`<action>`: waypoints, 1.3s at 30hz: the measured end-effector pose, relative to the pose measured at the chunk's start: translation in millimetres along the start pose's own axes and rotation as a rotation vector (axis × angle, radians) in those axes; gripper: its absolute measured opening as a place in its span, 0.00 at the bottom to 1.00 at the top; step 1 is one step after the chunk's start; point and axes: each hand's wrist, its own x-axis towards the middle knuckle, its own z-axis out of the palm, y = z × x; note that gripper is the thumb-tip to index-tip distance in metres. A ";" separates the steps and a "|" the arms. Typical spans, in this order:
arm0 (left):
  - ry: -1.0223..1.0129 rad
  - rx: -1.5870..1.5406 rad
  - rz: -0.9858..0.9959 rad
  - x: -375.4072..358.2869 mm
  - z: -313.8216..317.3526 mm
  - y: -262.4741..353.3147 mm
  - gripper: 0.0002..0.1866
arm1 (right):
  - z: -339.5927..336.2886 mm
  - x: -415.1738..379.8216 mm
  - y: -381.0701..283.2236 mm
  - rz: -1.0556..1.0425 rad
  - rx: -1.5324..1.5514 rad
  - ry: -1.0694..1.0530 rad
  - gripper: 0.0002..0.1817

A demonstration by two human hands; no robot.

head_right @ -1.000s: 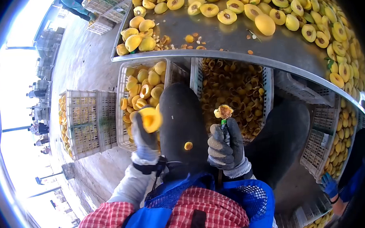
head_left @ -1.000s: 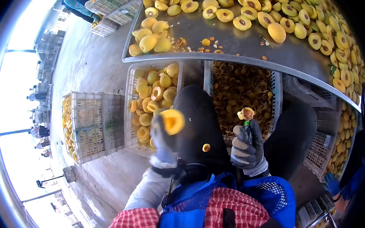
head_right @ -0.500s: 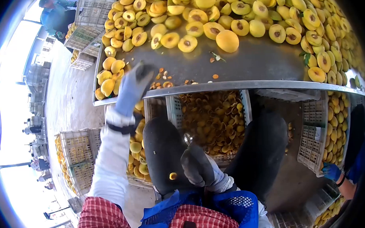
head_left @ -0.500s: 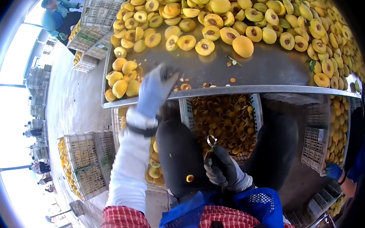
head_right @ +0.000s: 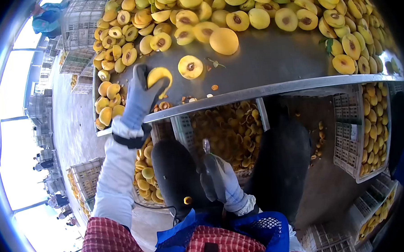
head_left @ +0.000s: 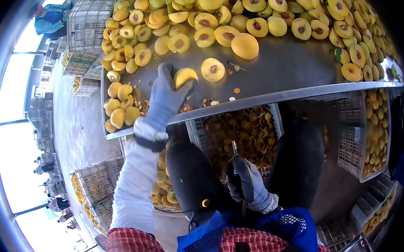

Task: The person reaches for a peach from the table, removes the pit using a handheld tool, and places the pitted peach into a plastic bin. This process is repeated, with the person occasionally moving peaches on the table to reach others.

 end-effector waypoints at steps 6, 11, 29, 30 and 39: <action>-0.042 -0.663 -0.332 -125.6 10.6 98.7 0.21 | 17.8 5.1 9.7 -0.491 -0.656 0.030 0.09; 0.180 -0.543 -0.234 -166.2 18.9 111.5 0.21 | 13.0 -9.4 33.4 -0.944 -1.092 0.083 0.13; -0.111 -1.440 -0.761 -197.5 17.2 104.8 0.22 | 7.3 -30.1 37.4 0.505 0.600 -0.591 0.29; -0.029 -1.521 -0.871 -201.7 18.3 109.0 0.23 | 8.4 -37.4 36.0 0.513 0.583 -0.558 0.30; 0.434 -0.196 -0.758 -350.4 -80.0 -76.7 0.26 | -4.5 -25.5 48.0 0.434 0.472 -0.583 0.28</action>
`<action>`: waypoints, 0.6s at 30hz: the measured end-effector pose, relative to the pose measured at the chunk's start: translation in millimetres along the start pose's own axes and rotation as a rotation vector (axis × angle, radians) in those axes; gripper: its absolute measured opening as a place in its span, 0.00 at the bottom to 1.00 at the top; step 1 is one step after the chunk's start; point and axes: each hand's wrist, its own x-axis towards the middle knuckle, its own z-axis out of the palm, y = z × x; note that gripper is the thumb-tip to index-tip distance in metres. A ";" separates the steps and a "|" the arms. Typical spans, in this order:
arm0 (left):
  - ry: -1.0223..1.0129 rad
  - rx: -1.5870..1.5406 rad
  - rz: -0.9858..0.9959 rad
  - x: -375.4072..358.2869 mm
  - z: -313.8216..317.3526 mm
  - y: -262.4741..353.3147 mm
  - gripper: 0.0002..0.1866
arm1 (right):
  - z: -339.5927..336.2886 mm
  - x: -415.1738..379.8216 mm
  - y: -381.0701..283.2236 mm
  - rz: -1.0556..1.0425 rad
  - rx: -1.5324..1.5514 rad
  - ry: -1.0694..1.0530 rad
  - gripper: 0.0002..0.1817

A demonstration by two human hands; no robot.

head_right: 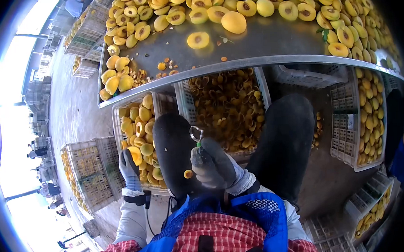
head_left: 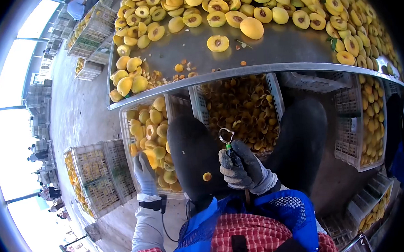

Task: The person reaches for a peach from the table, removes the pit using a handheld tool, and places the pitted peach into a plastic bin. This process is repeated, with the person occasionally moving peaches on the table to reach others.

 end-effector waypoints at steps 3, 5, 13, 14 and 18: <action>-0.088 0.678 0.070 5.2 -13.4 -4.3 0.29 | 9.0 2.5 -3.8 -0.011 -0.111 0.118 0.29; -0.043 0.394 0.220 12.0 32.8 72.7 0.24 | 12.3 5.6 -4.3 -0.031 -0.168 0.136 0.28; -0.468 0.758 0.679 127.5 261.0 296.8 0.28 | 17.3 8.2 -24.9 -0.215 -0.321 0.328 0.28; -0.538 0.921 0.655 141.6 284.1 295.1 0.29 | 13.0 6.4 -28.7 -0.232 -0.293 0.313 0.27; -0.884 0.339 0.618 165.2 314.2 263.3 0.27 | 23.7 -0.1 -46.8 -0.364 -0.386 0.502 0.25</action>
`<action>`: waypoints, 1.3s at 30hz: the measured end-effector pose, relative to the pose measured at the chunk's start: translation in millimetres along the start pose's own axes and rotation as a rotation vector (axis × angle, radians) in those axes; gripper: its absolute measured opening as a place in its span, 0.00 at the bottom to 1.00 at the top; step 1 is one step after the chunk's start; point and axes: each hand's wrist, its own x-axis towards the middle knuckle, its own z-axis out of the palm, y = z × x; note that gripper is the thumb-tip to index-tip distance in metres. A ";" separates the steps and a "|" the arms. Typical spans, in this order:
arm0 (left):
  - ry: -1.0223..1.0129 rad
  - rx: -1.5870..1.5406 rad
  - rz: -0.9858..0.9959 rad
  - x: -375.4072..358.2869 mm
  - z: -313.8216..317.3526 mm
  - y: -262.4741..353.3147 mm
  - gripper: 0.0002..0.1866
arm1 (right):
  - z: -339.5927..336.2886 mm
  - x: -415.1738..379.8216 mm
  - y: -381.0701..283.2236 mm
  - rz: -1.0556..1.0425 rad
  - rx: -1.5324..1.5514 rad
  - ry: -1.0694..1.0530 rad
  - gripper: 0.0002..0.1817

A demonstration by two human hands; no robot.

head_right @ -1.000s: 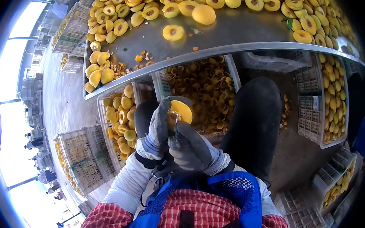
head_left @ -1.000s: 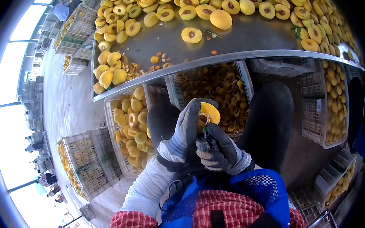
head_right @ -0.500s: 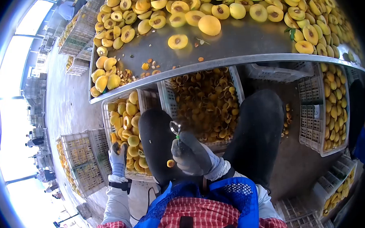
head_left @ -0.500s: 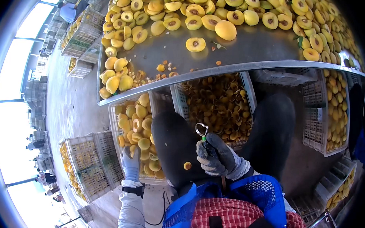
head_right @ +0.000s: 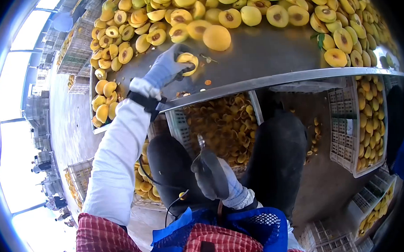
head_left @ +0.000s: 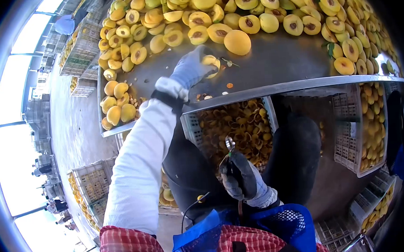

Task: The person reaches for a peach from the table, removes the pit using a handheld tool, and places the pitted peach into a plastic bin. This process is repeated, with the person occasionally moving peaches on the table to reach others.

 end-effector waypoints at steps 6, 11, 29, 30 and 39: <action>0.423 -0.645 0.056 -142.2 34.7 65.1 0.19 | 10.9 -6.2 -15.0 -0.350 -0.185 0.130 0.09; 0.515 -0.799 -0.135 -207.9 64.6 97.7 0.11 | 13.5 -1.6 15.9 -0.613 -0.764 0.182 0.11; 0.778 -0.650 0.009 -267.2 91.8 104.4 0.19 | 19.5 -20.3 56.1 -0.589 -0.815 0.083 0.14; 0.797 -0.612 0.025 -267.0 90.3 106.9 0.19 | 23.1 -22.7 56.4 -0.662 -0.868 0.099 0.15; 0.729 -0.850 -0.067 -272.3 104.9 100.8 0.18 | 20.6 -27.2 50.3 -0.492 -0.731 0.087 0.14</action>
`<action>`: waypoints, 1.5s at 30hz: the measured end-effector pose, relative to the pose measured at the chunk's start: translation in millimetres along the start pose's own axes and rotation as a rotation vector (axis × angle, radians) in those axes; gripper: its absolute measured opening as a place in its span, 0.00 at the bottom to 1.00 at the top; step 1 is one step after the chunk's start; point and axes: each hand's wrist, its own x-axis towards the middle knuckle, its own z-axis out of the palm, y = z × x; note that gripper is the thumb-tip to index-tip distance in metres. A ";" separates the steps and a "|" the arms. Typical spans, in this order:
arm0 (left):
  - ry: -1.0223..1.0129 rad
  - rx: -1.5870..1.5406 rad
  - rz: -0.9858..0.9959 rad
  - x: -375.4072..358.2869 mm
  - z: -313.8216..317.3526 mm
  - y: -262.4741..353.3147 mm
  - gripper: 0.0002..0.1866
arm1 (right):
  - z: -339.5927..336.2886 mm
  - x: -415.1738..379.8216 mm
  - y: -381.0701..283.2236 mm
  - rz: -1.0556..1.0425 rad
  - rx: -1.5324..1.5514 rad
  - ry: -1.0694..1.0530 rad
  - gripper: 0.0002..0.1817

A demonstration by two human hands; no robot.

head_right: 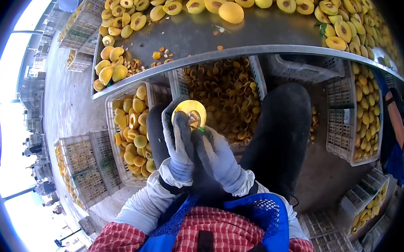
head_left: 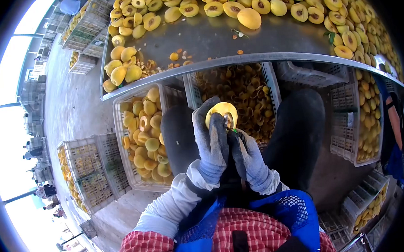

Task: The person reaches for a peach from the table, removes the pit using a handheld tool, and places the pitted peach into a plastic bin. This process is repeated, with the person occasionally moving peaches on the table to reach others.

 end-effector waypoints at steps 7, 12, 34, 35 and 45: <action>0.017 0.112 0.099 -14.7 -1.9 -15.5 0.22 | -16.7 3.4 4.5 0.130 0.025 -0.166 0.19; -0.138 0.004 0.021 -10.1 -17.6 -14.6 0.20 | -15.7 -0.8 -0.1 0.216 0.170 -0.155 0.16; -0.657 -0.027 -0.087 18.2 -71.7 -15.4 0.14 | -11.7 -21.1 28.2 0.178 -0.351 -0.283 0.16; -0.597 -0.142 -0.203 17.2 -72.7 -16.9 0.15 | -9.5 -21.2 28.5 0.242 -0.285 -0.310 0.16; -0.281 -0.229 -0.184 -3.7 -32.1 2.5 0.22 | -2.7 -23.2 2.6 0.624 0.502 -0.406 0.26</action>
